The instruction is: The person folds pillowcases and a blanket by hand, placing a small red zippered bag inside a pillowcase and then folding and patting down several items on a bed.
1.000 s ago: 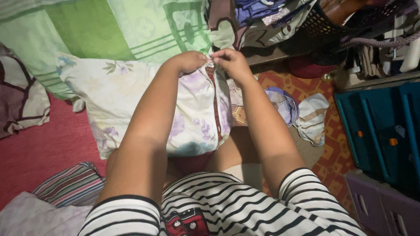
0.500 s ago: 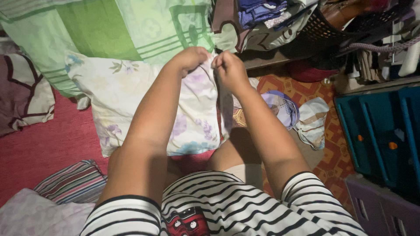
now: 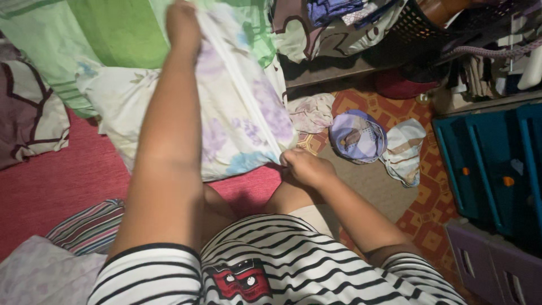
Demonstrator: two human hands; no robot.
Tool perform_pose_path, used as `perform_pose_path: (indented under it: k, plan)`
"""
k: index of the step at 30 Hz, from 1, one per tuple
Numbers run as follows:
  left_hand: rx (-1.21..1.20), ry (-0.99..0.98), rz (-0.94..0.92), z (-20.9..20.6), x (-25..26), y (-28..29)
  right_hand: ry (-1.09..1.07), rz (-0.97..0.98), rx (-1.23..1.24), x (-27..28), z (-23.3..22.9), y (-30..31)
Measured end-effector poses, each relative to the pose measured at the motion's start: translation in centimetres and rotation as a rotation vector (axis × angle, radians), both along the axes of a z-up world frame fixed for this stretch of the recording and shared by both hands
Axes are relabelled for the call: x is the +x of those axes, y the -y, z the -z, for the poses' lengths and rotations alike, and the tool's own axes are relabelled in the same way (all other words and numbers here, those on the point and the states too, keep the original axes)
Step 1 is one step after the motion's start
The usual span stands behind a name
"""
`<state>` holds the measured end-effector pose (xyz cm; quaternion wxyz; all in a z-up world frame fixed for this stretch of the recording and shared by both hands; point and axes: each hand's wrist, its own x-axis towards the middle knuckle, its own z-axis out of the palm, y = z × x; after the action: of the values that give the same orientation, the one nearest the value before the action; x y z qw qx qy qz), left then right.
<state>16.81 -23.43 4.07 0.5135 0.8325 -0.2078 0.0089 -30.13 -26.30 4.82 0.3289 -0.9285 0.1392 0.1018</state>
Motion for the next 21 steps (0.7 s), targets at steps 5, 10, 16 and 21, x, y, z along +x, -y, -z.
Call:
perform_pose_path:
  k: [5,10,16,21]
  plan:
    - [0.081,0.444,-0.031,0.0,-4.9,-4.5,0.347,0.191,0.136,1.5,10.2,3.6]
    - [0.435,0.340,-0.321,4.0,-4.9,-18.7,0.419,0.613,0.406,5.8,18.1,7.2]
    - [0.225,-0.117,-0.173,8.4,-2.7,-27.9,0.369,0.313,0.665,10.3,16.9,2.5]
    - [0.370,0.222,-0.174,1.5,1.8,-31.0,0.425,0.554,0.555,10.8,10.2,4.8]
